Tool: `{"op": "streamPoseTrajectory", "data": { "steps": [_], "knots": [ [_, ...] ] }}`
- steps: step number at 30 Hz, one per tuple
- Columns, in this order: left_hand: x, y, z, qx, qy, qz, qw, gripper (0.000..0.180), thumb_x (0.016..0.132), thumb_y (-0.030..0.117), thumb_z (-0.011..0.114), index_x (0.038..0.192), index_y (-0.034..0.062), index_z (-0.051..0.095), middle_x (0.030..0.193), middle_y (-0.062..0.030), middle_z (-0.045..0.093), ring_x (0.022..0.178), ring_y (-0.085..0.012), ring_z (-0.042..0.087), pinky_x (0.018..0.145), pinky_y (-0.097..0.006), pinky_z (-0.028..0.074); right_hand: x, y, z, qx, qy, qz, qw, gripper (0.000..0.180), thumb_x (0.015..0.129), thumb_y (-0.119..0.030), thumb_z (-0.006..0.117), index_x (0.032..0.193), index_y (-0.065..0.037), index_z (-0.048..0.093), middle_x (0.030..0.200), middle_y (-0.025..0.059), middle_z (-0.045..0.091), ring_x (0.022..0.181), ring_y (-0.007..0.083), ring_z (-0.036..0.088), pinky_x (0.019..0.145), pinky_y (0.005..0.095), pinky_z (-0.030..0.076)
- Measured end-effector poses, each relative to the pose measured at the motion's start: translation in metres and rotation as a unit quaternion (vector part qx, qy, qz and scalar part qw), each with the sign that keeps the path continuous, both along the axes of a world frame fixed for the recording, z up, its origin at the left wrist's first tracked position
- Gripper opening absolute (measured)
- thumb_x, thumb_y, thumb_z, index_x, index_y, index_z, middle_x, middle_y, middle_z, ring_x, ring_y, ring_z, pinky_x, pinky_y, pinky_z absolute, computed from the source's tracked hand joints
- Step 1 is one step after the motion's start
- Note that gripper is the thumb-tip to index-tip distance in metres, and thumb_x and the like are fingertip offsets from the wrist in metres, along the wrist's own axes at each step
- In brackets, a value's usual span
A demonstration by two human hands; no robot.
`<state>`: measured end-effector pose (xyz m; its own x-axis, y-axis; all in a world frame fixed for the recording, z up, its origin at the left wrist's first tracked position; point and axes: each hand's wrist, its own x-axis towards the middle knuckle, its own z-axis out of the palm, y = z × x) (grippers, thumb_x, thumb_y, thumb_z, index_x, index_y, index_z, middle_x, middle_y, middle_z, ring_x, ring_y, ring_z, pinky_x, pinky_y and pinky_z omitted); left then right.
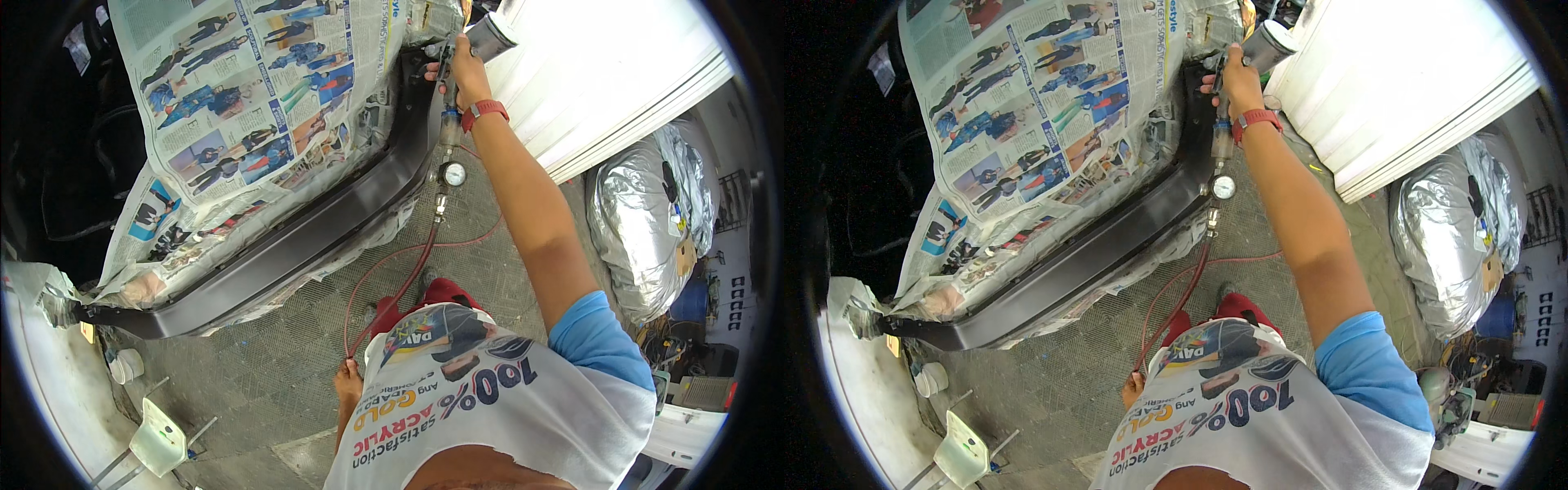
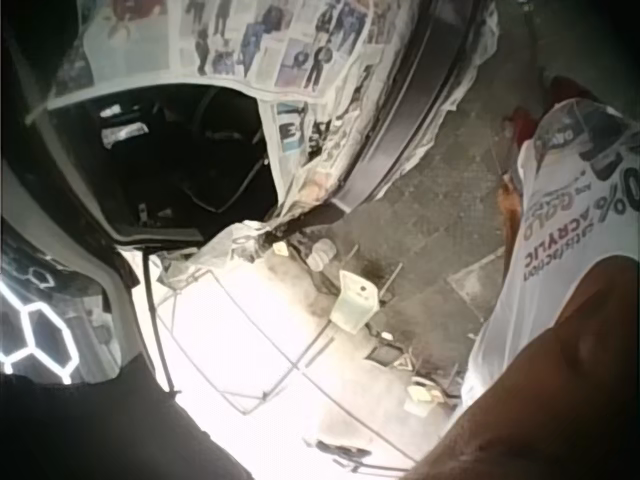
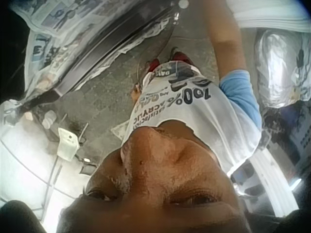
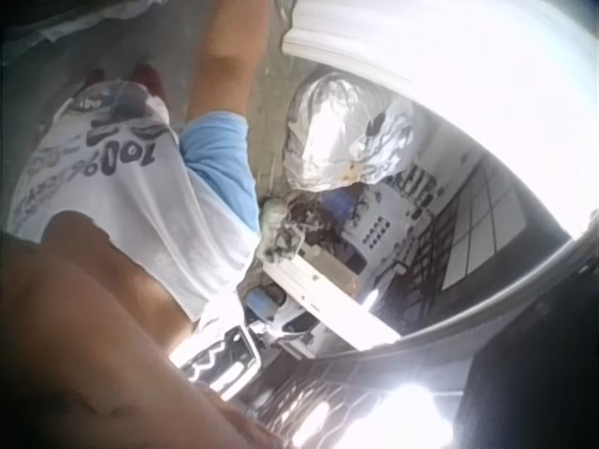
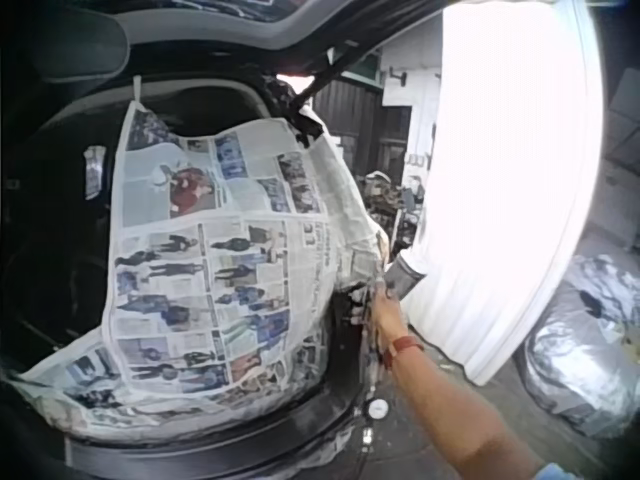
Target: The person sits on the floor sorting through paint cans and debris, then stands and walks to a car bumper. They attach a hose to a spray gun and apply paint to the bumper, which is covered in newspaper.
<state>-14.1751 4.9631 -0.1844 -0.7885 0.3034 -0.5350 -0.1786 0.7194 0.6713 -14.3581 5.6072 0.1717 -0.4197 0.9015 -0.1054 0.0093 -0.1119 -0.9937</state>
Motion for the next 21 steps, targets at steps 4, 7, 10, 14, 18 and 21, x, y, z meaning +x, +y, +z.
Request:
{"op": "streamPoseTrajectory", "data": {
  "steps": [4, 7, 10, 14, 18, 21],
  "knots": [
    [-0.012, 0.014, 0.010, 0.014, 0.049, -0.026, 0.998, 0.051, 0.108, 0.046, 0.049, 0.092, 0.0002, 0.067, 0.070, -0.0179, 0.065, 0.061, -0.0313, 0.062, 0.059, -0.047, 0.047, -0.002, 0.015, 0.004, 0.013, -0.009, -0.041, 0.999, 0.065, 0.105, -0.057, 0.042, 0.110, 0.004, 0.061, 0.084, 0.0178, 0.072, 0.067, 0.0267, 0.072, 0.044, 0.0342, 0.045],
    [-0.017, 0.022, 0.021, 0.009, 0.026, -0.020, 0.999, 0.051, 0.108, 0.046, 0.049, 0.091, 0.0004, 0.067, 0.070, -0.0171, 0.065, 0.061, -0.0310, 0.062, 0.060, -0.046, 0.047, 0.004, 0.029, 0.000, 0.026, -0.023, -0.057, 0.998, 0.067, 0.104, -0.059, 0.043, 0.119, 0.004, 0.060, 0.083, 0.0178, 0.072, 0.066, 0.0262, 0.072, 0.049, 0.0383, 0.048],
    [-0.017, 0.014, 0.003, 0.026, 0.030, -0.022, 0.999, 0.051, 0.108, 0.045, 0.050, 0.090, 0.0006, 0.067, 0.071, -0.0160, 0.066, 0.063, -0.0308, 0.063, 0.062, -0.045, 0.048, 0.001, 0.024, -0.003, 0.053, -0.040, -0.066, 0.996, 0.068, 0.104, -0.060, 0.043, 0.123, 0.003, 0.060, 0.082, 0.0167, 0.072, 0.064, 0.0247, 0.072, 0.049, 0.0384, 0.050],
    [-0.017, 0.008, -0.006, 0.049, 0.008, -0.031, 0.998, 0.050, 0.108, 0.044, 0.052, 0.090, 0.0005, 0.067, 0.072, -0.0152, 0.067, 0.066, -0.0323, 0.066, 0.063, -0.045, 0.050, 0.001, 0.007, -0.006, 0.058, -0.052, -0.066, 0.995, 0.066, 0.104, -0.060, 0.045, 0.112, 0.003, 0.062, 0.081, 0.0162, 0.071, 0.063, 0.0237, 0.070, 0.045, 0.0362, 0.046],
    [-0.017, 0.005, -0.004, 0.061, 0.032, -0.041, 0.997, 0.050, 0.108, 0.045, 0.051, 0.089, 0.0016, 0.068, 0.069, -0.0140, 0.066, 0.064, -0.0320, 0.065, 0.063, -0.045, 0.050, 0.003, -0.016, -0.003, 0.042, -0.037, 0.017, 0.998, 0.065, 0.106, -0.059, 0.044, 0.107, 0.003, 0.063, 0.082, 0.0155, 0.074, 0.066, 0.0244, 0.072, 0.044, 0.0363, 0.045],
    [-0.018, 0.006, 0.006, 0.030, 0.028, -0.055, 0.998, 0.051, 0.108, 0.046, 0.051, 0.087, 0.0026, 0.068, 0.067, -0.0139, 0.064, 0.062, -0.0314, 0.064, 0.061, -0.044, 0.049, 0.002, -0.029, 0.006, 0.045, -0.037, 0.033, 0.998, 0.065, 0.106, -0.059, 0.043, 0.109, 0.003, 0.063, 0.083, 0.0161, 0.075, 0.070, 0.0253, 0.075, 0.043, 0.0339, 0.045]
  ]
}}
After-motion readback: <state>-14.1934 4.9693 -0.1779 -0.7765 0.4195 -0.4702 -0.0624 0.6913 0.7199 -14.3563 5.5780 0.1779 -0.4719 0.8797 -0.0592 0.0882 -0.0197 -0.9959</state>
